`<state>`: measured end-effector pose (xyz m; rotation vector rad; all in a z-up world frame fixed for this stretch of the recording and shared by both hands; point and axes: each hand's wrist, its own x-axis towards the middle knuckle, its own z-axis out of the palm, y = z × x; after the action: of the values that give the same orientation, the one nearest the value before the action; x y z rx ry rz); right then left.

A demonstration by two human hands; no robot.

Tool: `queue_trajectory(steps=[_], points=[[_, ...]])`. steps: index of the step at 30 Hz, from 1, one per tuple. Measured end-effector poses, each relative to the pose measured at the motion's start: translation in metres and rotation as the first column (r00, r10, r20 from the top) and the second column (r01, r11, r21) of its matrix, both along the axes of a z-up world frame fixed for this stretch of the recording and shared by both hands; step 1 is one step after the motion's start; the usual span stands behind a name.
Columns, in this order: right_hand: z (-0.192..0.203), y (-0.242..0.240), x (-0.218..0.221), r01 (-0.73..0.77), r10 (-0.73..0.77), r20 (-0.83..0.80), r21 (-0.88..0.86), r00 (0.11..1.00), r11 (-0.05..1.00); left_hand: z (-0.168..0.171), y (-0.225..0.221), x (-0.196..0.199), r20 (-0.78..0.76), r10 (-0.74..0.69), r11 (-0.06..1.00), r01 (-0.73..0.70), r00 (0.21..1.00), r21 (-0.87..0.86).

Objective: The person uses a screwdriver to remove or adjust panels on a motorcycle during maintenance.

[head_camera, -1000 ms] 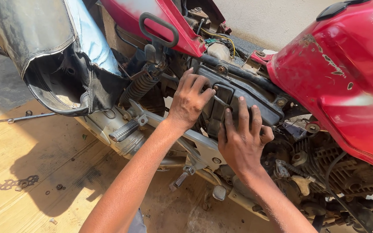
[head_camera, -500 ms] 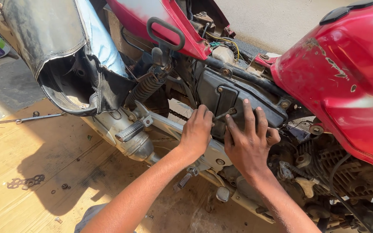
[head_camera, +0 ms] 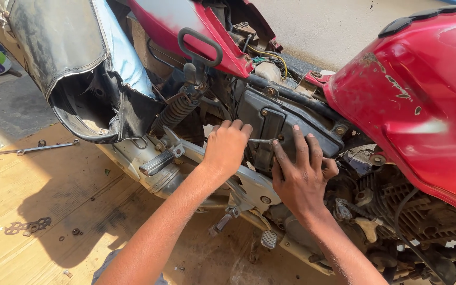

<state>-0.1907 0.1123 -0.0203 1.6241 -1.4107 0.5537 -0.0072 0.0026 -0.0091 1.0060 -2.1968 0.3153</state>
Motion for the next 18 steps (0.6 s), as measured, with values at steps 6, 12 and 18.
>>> queue_trajectory(steps=[6, 12, 18], points=[[0.004, 0.003, 0.006, 0.061, -0.060, -0.037, 0.043, 0.998, 0.997, 0.010, 0.004, 0.001, -0.002, 0.006, 0.970, -0.007, 1.000, -0.243], [0.003, 0.001, 0.009, 0.094, -0.091, -0.046, 0.048, 0.995, 0.994, 0.016, -0.007, -0.009, -0.126, -0.040, 0.927, -0.010, 0.991, -0.375], [0.001, 0.001, 0.007, 0.128, -0.124, -0.071, 0.051, 0.990, 0.990, 0.020, -0.016, -0.019, -0.139, -0.091, 0.924, 0.032, 0.986, -0.382]])
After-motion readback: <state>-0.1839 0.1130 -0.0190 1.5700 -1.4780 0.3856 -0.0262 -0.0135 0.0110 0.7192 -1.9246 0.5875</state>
